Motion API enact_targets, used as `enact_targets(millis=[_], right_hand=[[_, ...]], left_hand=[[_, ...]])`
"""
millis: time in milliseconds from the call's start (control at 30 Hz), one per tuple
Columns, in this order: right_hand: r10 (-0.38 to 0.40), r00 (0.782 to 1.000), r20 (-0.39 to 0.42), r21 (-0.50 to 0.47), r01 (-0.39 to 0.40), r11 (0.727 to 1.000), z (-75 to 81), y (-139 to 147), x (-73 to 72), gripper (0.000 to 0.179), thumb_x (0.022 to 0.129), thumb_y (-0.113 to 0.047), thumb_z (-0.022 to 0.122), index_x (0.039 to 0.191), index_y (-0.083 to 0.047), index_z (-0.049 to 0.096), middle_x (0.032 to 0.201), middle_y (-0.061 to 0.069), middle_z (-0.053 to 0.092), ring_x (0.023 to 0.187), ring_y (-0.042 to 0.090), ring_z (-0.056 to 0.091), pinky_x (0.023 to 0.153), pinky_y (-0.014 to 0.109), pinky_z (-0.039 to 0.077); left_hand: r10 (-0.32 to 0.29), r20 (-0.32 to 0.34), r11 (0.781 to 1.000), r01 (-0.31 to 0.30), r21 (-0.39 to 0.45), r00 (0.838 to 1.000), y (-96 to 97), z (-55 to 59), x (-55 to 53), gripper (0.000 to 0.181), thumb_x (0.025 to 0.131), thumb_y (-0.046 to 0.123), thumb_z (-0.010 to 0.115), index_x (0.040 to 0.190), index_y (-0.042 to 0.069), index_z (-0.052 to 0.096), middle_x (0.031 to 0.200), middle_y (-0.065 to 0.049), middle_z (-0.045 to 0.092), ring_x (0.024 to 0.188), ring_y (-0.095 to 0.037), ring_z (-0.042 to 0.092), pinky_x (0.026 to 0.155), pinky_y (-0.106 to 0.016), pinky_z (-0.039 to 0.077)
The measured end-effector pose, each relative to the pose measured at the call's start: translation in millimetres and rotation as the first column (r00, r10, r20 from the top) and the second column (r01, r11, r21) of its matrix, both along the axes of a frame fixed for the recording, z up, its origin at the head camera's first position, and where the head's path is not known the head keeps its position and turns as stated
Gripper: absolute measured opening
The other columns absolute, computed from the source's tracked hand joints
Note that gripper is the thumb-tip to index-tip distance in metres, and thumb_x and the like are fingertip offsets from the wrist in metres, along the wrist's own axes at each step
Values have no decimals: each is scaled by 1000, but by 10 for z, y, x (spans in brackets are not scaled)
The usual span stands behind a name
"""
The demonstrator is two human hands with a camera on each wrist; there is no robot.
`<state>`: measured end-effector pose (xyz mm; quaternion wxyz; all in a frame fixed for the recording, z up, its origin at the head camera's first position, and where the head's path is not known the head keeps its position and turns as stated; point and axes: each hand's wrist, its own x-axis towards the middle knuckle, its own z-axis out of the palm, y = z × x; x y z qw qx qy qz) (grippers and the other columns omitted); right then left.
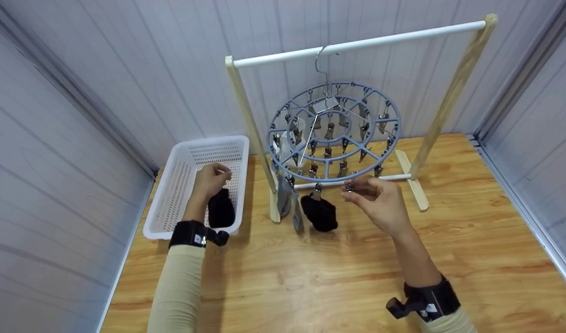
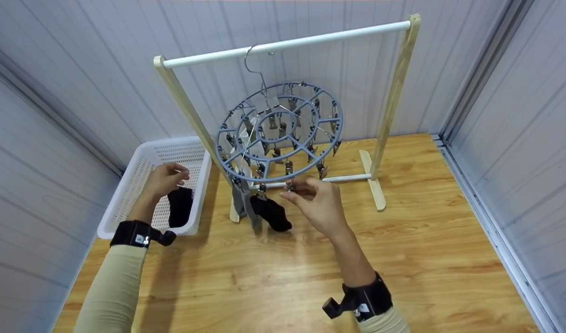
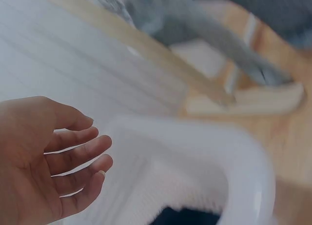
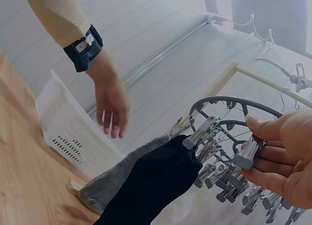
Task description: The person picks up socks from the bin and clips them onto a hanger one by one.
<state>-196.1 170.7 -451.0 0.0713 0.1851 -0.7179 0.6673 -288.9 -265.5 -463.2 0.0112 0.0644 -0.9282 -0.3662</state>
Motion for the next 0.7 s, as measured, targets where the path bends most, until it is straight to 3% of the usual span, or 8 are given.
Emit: enact_targets(millis=[233, 467, 700], right_hand=[[3, 1000, -15, 3, -3, 1000, -12, 5, -9, 27, 92, -6, 83, 113, 9, 75, 104, 16, 78, 91, 23, 78, 78, 36, 64], [2, 1000, 10, 9, -2, 1000, 1, 4, -6, 22, 92, -6, 83, 112, 3, 77, 106, 24, 77, 90, 23, 78, 79, 39, 64], [-7, 1000, 16, 1, 7, 1000, 1, -4, -12, 23, 92, -6, 83, 111, 6, 76, 104, 20, 78, 89, 23, 78, 78, 36, 64]], left_hand=[[34, 102, 990, -20, -137, 994, -134, -140, -82, 30, 96, 18, 60, 113, -3, 73, 112, -22, 75, 103, -37, 67, 94, -48, 53], [106, 179, 979, -71, -191, 978, -203, -232, -97, 35, 96, 18, 58, 118, -6, 71, 123, -27, 69, 107, -40, 64, 99, -51, 51], [193, 221, 969, -151, -194, 956, -290, -270, -88, 36, 95, 19, 57, 116, -6, 71, 118, -26, 70, 99, -36, 63, 97, -51, 53]])
